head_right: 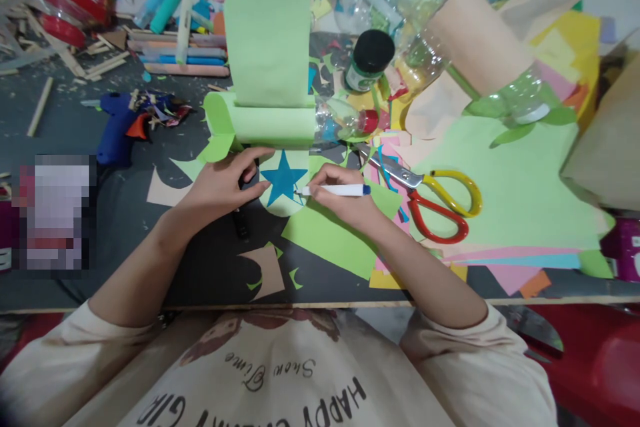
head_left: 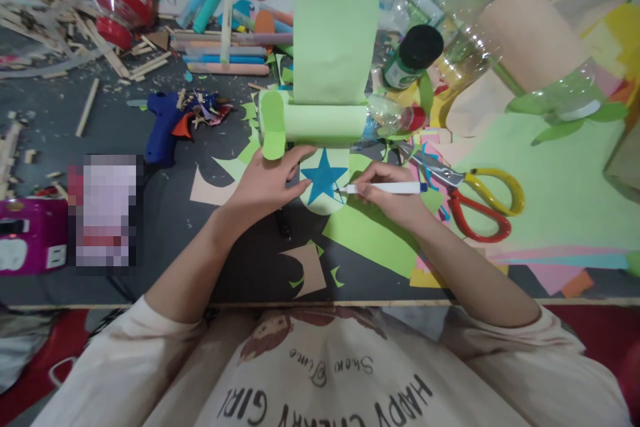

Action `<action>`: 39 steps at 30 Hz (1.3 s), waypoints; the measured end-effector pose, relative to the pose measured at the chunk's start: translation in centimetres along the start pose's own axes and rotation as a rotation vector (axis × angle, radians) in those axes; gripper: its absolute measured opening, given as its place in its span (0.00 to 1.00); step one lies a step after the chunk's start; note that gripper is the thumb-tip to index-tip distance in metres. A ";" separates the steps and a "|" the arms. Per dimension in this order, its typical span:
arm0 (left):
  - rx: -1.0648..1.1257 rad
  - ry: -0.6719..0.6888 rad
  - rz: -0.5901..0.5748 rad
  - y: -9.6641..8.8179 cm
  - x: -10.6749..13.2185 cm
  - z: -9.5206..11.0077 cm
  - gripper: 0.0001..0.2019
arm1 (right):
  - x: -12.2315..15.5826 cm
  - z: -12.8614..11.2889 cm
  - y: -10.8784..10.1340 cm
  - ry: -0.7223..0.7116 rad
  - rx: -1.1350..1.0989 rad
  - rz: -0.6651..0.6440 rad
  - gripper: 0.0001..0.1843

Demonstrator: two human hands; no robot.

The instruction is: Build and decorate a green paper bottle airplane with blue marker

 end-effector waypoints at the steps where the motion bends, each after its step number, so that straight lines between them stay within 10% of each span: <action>1: -0.002 -0.002 0.006 0.0 0.0 0.0 0.24 | 0.0 0.0 0.0 -0.001 -0.012 0.016 0.05; 39: 0.015 -0.002 0.022 0.1 0.0 0.0 0.25 | 0.2 -0.6 0.1 -0.068 0.084 -0.055 0.06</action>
Point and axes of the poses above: each hand's wrist, its own x-axis away from the middle knuckle, its own y-axis out of the palm, z = x × y, the point moved 5 cm from there along -x, towards the middle knuckle, and after that the axes turned 13 degrees about z, right-handed, at the moved point
